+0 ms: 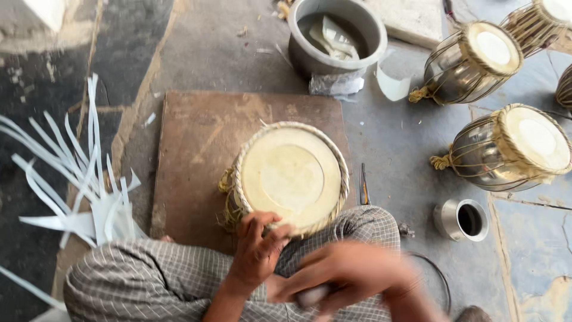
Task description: The person sits on the floor and uses a hammer and a metal tool to secure white plastic strips around the rim of a drum. They repeatedly tap the tool to wedge the strips into place along the drum's edge.
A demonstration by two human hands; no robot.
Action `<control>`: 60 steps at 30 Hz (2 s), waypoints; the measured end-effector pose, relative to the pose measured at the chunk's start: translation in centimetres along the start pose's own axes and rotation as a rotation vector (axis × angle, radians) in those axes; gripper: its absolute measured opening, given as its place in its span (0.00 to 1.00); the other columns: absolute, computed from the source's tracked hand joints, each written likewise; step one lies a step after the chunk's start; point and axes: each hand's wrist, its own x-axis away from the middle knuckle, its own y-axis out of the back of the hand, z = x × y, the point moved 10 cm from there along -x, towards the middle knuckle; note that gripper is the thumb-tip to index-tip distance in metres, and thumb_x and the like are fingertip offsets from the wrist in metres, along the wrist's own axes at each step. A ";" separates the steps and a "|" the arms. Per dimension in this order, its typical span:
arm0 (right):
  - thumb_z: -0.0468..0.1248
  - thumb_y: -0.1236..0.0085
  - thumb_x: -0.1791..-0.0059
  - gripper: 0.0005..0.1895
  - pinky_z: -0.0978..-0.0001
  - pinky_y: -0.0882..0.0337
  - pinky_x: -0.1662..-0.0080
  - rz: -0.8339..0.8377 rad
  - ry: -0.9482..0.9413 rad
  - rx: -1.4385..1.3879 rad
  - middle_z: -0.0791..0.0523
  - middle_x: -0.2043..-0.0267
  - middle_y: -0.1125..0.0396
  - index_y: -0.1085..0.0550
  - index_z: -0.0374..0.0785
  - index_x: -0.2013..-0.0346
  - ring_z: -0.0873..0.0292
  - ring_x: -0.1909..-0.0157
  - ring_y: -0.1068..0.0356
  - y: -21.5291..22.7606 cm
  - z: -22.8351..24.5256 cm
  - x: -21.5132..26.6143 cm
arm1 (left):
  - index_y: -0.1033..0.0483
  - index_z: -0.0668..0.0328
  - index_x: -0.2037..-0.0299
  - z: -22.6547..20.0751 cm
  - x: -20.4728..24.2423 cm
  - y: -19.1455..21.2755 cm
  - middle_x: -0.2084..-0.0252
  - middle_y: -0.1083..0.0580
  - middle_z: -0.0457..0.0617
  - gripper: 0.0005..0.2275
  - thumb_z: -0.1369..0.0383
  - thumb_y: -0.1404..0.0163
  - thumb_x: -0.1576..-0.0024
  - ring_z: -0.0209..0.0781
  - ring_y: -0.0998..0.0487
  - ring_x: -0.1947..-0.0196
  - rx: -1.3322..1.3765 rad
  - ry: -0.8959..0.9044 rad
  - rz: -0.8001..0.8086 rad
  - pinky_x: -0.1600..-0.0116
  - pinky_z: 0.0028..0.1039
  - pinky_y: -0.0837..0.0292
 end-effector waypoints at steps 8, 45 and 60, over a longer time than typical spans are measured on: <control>0.37 0.35 0.57 0.09 0.63 0.25 0.53 -0.380 0.002 0.144 0.59 0.64 0.26 0.20 0.44 0.63 0.55 0.56 0.26 -5.6 -3.7 1.9 | 0.27 0.59 0.50 -0.4 -0.8 0.0 0.47 0.33 0.53 0.19 0.68 0.36 0.50 0.49 0.29 0.46 -0.058 0.059 0.145 0.42 0.38 0.30; 0.30 0.34 0.53 0.05 0.71 0.29 0.64 -1.218 -0.098 0.235 0.58 0.65 0.27 0.25 0.37 0.68 0.64 0.66 0.30 3.1 -6.2 4.3 | 0.29 0.53 0.60 -1.2 -0.4 0.0 0.59 0.29 0.44 0.18 0.62 0.32 0.54 0.42 0.30 0.55 -0.164 -0.114 0.092 0.46 0.40 0.46; 0.39 0.29 0.60 0.17 0.60 0.27 0.54 -0.077 -0.355 0.135 0.55 0.62 0.29 0.25 0.42 0.59 0.54 0.57 0.28 -7.9 -5.7 2.6 | 0.27 0.48 0.52 -1.2 -0.5 0.9 0.61 0.30 0.39 0.18 0.63 0.35 0.50 0.39 0.31 0.56 -0.041 -0.118 0.180 0.45 0.38 0.45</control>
